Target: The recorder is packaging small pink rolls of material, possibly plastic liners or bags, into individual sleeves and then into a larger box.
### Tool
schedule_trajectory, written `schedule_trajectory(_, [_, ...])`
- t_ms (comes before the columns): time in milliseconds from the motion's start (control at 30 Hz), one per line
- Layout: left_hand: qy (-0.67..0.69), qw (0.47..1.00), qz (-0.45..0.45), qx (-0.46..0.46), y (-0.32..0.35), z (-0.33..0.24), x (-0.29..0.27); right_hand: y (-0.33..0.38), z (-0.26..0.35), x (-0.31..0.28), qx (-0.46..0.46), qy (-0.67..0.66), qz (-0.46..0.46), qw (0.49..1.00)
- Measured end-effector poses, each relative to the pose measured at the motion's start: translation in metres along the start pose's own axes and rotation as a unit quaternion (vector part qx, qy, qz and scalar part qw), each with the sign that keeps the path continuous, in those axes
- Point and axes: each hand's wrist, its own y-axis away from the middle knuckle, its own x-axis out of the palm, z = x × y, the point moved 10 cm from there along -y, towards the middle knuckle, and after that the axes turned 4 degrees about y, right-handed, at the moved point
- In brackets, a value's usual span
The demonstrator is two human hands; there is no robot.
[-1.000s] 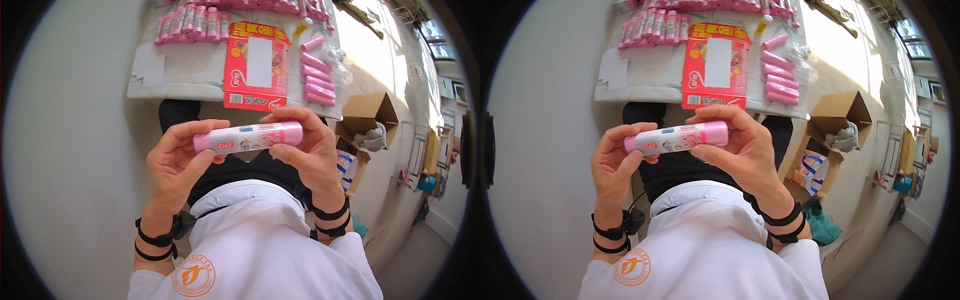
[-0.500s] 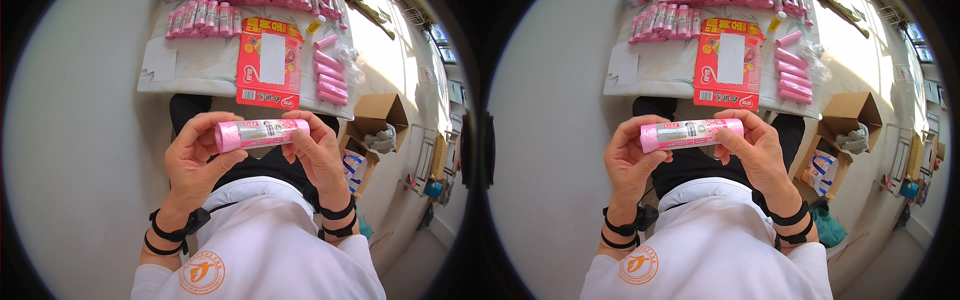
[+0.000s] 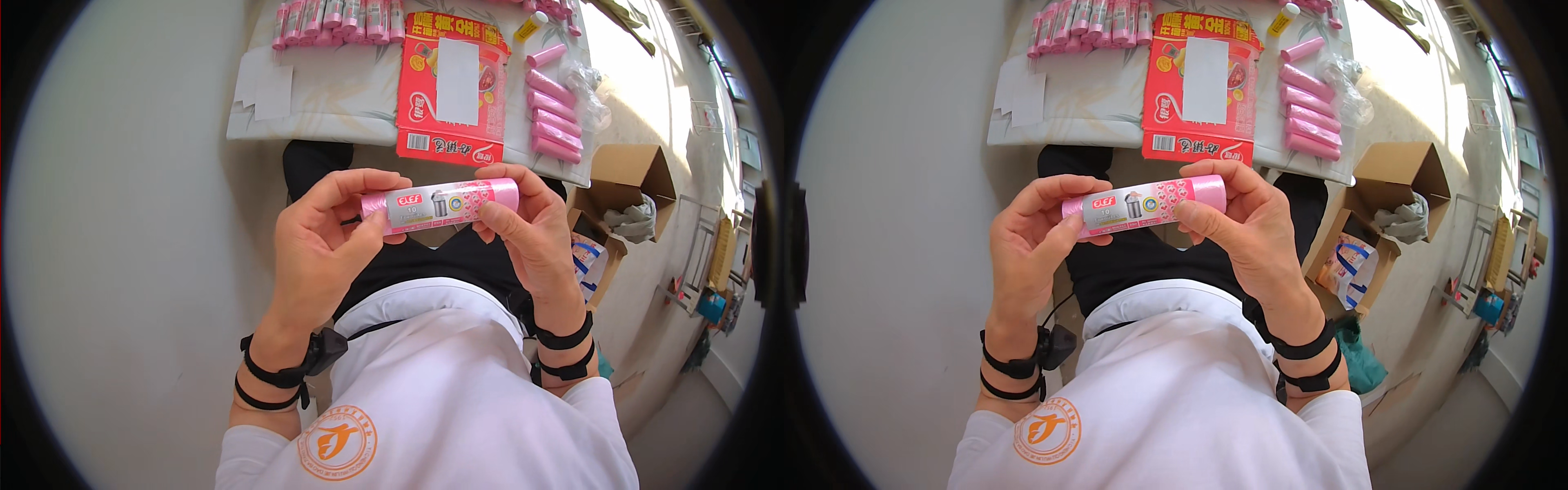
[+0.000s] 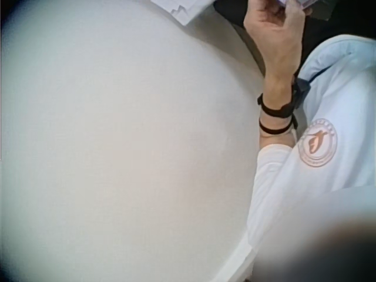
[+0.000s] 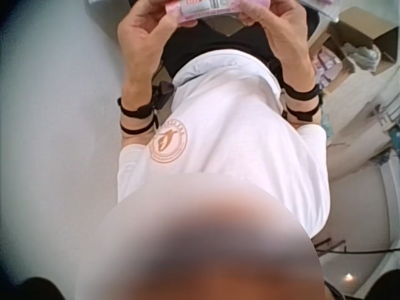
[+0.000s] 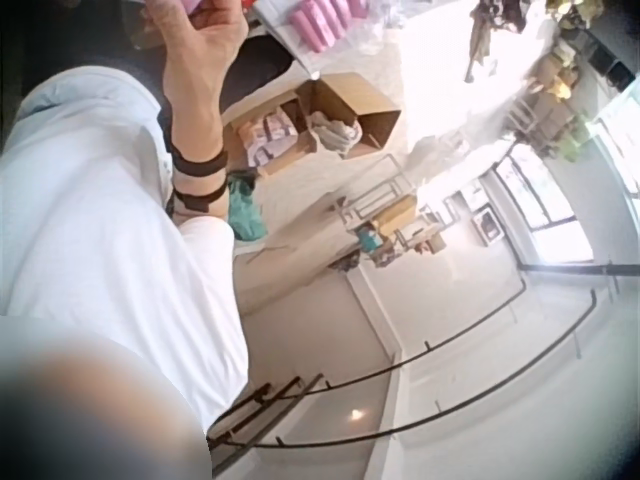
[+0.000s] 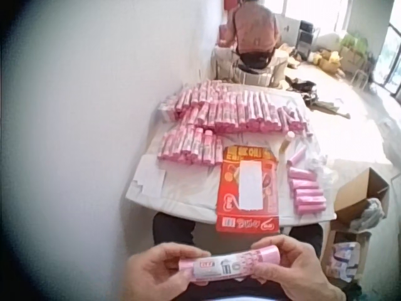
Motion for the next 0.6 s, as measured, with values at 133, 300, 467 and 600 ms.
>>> schedule_trajectory(133, [0.011, 1.000, -0.008, -0.013, 0.001, 0.003, 0.000, -0.001, 0.004, 0.000, 0.005, -0.007, -0.014, 1.000])
schedule_trajectory(300, [0.041, 0.999, 0.017, -0.024, 0.000, 0.005, 0.003, 0.002, 0.007, -0.002, 0.002, -0.016, -0.010, 1.000])
schedule_trajectory(467, [0.066, 0.997, -0.010, -0.046, 0.004, 0.002, -0.001, 0.008, 0.024, 0.012, -0.071, -0.018, 0.028, 0.997])
schedule_trajectory(600, [-0.004, 0.999, -0.018, -0.032, 0.009, 0.000, -0.008, 0.014, 0.036, 0.020, -0.113, -0.016, 0.034, 0.993])
